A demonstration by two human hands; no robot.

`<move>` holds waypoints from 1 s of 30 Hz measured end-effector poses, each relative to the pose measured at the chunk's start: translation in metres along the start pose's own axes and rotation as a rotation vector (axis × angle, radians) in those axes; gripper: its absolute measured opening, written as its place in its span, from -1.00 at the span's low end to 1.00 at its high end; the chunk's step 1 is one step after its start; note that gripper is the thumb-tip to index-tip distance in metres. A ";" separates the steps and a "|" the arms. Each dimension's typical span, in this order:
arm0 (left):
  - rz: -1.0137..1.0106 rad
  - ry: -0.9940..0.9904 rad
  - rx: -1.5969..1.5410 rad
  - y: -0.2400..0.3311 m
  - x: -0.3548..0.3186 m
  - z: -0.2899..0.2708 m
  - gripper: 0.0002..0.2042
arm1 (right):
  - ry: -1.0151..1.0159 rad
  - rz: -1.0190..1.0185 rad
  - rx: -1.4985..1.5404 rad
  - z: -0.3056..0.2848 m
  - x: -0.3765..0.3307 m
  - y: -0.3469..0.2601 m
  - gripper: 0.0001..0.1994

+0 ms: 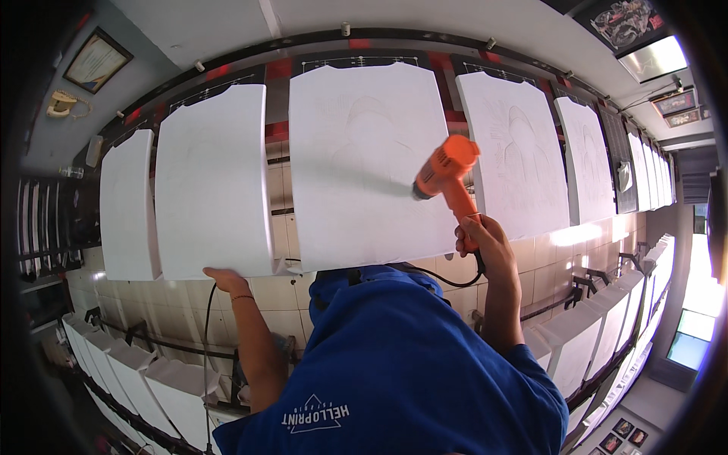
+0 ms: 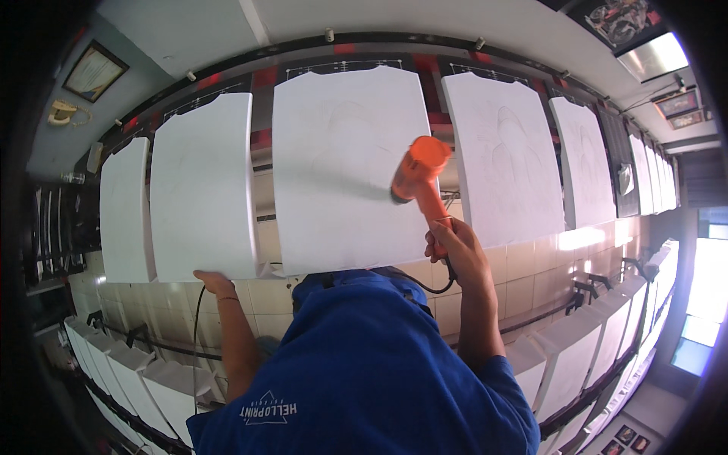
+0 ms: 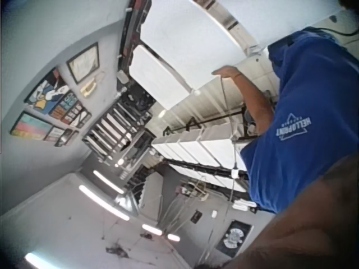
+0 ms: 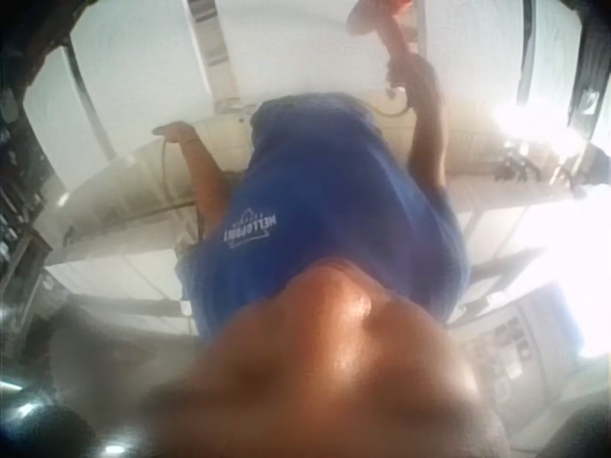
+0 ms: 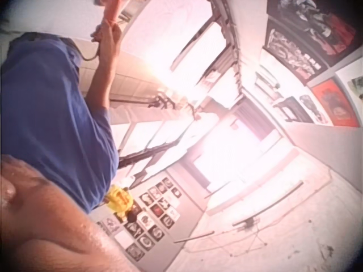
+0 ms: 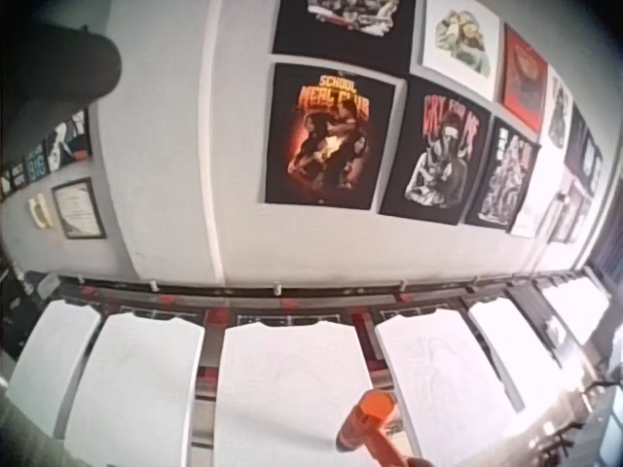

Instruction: The person uses an orange heat gun to apply heat to a white t-shirt laid flat on a workbench. They move the heat gun back and forth over the shirt's surface while occasionally touching the fabric with their left hand. The person then moves to a second t-shirt and repeats the heating process.

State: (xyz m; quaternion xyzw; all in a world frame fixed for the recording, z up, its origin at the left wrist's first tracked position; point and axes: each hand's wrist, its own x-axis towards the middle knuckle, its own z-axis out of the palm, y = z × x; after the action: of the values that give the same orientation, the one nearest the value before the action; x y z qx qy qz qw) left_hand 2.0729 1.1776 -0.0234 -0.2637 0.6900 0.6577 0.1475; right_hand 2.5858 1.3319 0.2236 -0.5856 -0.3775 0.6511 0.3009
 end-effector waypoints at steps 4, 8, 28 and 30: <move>0.012 0.049 0.055 0.008 -0.018 0.005 -0.17 | -0.006 0.002 -0.025 -0.011 -0.006 0.005 -0.72; 0.021 0.093 0.107 0.015 -0.040 0.009 -0.13 | 0.019 -0.021 -0.093 -0.016 -0.011 0.008 -0.72; 0.049 0.055 0.129 0.006 -0.017 0.001 -0.15 | -0.104 0.031 -0.188 0.000 -0.027 0.004 -0.73; 0.043 0.059 0.138 0.008 -0.019 0.001 -0.15 | -0.146 0.015 -0.190 -0.002 -0.018 0.001 -0.73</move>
State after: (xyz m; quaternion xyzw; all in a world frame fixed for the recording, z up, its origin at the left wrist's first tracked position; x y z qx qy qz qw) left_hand 2.0835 1.1821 -0.0063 -0.2572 0.7432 0.6037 0.1309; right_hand 2.5905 1.3167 0.2325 -0.5653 -0.4539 0.6558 0.2107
